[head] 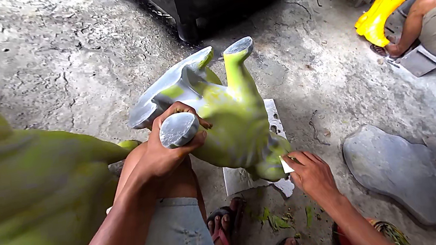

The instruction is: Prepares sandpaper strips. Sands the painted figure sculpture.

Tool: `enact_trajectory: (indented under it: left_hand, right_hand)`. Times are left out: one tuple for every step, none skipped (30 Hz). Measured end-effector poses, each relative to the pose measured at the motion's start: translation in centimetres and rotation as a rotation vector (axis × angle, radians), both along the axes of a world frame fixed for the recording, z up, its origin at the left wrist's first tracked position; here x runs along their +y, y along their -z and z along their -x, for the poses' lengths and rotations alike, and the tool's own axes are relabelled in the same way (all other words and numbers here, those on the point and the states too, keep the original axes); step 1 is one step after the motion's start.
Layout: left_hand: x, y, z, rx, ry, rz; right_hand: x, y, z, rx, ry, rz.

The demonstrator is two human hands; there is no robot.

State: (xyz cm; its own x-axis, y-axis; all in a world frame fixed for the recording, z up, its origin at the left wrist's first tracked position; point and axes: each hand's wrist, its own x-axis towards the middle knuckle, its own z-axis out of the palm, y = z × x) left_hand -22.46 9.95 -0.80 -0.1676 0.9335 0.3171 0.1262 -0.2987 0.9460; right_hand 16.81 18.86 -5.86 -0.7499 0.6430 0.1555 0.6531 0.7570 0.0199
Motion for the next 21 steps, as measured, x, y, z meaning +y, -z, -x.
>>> enact_trajectory:
  left_hand:
    - [0.0,0.0,0.0,-0.002,0.007,0.0]
    - [0.0,0.0,0.0,-0.001,0.008,-0.003]
    - [0.0,0.0,0.0,-0.004,0.011,-0.004]
    - [0.0,0.0,0.0,-0.005,0.013,-0.001]
    - [0.0,0.0,0.0,-0.005,0.013,0.002]
    - [0.0,0.0,0.0,-0.004,0.014,0.007]
    - [-0.1,0.0,0.0,0.0,0.014,0.011]
    - [-0.1,0.0,0.0,0.001,0.01,0.014]
    - [-0.1,0.0,0.0,-0.002,0.009,0.015]
    - [-0.2,0.0,0.0,-0.006,0.01,0.01]
    - [-0.2,0.1,0.1,-0.006,0.01,0.008]
    - [-0.1,0.3,0.1,-0.005,0.014,0.005]
    - [-0.1,0.4,0.2,0.002,0.014,-0.002]
    - [0.0,0.5,0.4,0.01,0.019,-0.016]
    - [0.2,0.7,0.6,0.016,0.028,-0.031]
    - [0.3,0.8,0.8,0.023,0.035,-0.041]
    - [0.4,0.9,0.9,0.021,0.038,-0.05]
    - [0.5,0.9,0.9,0.022,0.043,-0.054]
    - [0.5,0.8,0.9,0.023,0.041,-0.054]
    - [0.4,0.8,0.8,0.021,0.037,-0.05]
    - [0.4,0.7,0.8,0.018,0.035,-0.045]
  right_hand:
    - [-0.4,0.2,0.7,0.091,0.078,0.051]
    - [-0.8,0.6,1.6,0.166,0.157,0.093]
    - [-1.2,0.9,2.6,0.217,0.234,0.131]
    - [-1.7,1.3,3.5,0.249,0.3,0.159]
    - [-2.1,1.6,4.5,0.266,0.352,0.171]
    - [-2.6,1.9,5.3,0.277,0.392,0.18]
    - [-3.0,2.2,5.9,0.289,0.421,0.183]
    - [-3.3,2.4,6.4,0.302,0.44,0.177]
    - [-3.6,2.6,6.7,0.318,0.452,0.168]
    - [-3.9,2.8,6.9,0.331,0.457,0.159]
    - [-4.1,3.1,6.9,0.343,0.457,0.148]
    - [-4.4,3.3,6.9,0.353,0.455,0.132]
    - [-4.6,3.6,6.8,0.362,0.449,0.116]
    - [-4.8,3.9,6.8,0.366,0.442,0.104]
    - [-5.0,4.1,6.7,0.366,0.434,0.1]
    - [-5.2,4.3,6.7,0.362,0.425,0.099]
    - [-5.4,4.3,6.6,0.359,0.414,0.101]
    - [-5.5,4.2,6.6,0.365,0.401,0.115]
    - [-5.6,4.0,6.4,0.376,0.387,0.142]
    - [-5.6,3.7,6.2,0.387,0.374,0.173]
    - [-5.5,3.4,6.0,0.391,0.362,0.2]
